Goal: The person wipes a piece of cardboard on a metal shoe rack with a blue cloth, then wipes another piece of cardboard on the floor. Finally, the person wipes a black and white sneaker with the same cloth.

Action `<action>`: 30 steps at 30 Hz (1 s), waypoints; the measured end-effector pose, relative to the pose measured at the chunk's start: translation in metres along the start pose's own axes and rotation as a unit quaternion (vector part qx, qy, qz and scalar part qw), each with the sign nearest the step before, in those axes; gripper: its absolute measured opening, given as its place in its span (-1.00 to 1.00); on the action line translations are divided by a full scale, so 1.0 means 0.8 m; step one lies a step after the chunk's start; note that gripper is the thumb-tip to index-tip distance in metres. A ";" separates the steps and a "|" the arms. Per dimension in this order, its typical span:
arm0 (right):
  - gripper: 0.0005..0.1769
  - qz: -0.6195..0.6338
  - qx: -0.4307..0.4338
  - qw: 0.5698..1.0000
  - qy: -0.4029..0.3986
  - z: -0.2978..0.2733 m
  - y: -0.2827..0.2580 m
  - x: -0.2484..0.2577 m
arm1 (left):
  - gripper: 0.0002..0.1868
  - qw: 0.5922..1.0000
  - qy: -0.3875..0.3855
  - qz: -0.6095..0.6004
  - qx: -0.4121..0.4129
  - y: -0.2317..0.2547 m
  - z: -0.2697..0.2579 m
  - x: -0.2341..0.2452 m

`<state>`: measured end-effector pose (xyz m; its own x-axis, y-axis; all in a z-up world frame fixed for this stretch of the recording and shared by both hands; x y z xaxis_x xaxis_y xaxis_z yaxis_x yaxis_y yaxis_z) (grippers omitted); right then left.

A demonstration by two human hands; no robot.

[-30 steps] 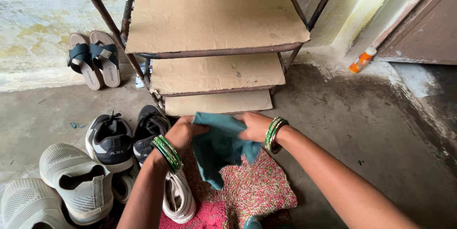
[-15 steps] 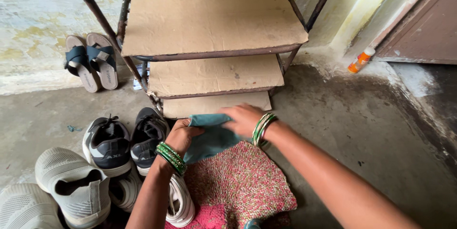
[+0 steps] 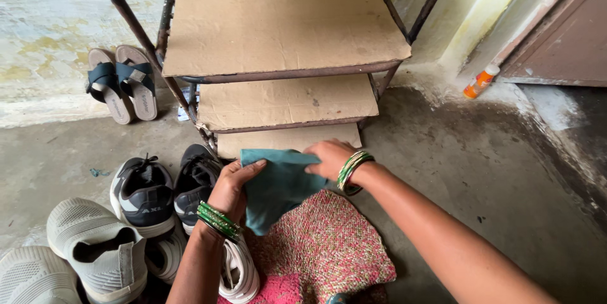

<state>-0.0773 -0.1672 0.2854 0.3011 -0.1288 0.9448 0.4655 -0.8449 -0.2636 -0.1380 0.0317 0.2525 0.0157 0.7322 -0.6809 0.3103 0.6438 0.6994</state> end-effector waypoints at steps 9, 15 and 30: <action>-0.31 0.401 -0.035 0.915 0.026 -0.007 0.033 0.020 | -0.70 0.909 0.100 0.230 -0.332 0.075 -0.021 0.029; -0.43 0.527 -0.052 0.841 0.111 0.000 0.036 0.019 | -0.46 0.973 0.075 0.053 -0.214 0.062 -0.017 0.007; -0.11 0.238 0.049 0.970 -0.013 0.001 0.002 -0.018 | 0.09 0.983 0.131 0.126 0.017 0.030 -0.006 0.030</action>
<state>-0.0805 -0.1664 0.2715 0.5213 -0.4776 0.7072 0.3450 -0.6400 -0.6866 -0.1348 0.0655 0.2543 -0.1469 0.9025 -0.4048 0.3595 0.4299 0.8282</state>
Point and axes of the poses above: each hand's wrist, its own z-axis towards the middle knuckle, its own x-axis out of the back of the hand, y = z × x, the point moved 7 cm from there along z, towards the middle knuckle, and after that the axes turned 11 degrees about -z, right-handed, at the moved point
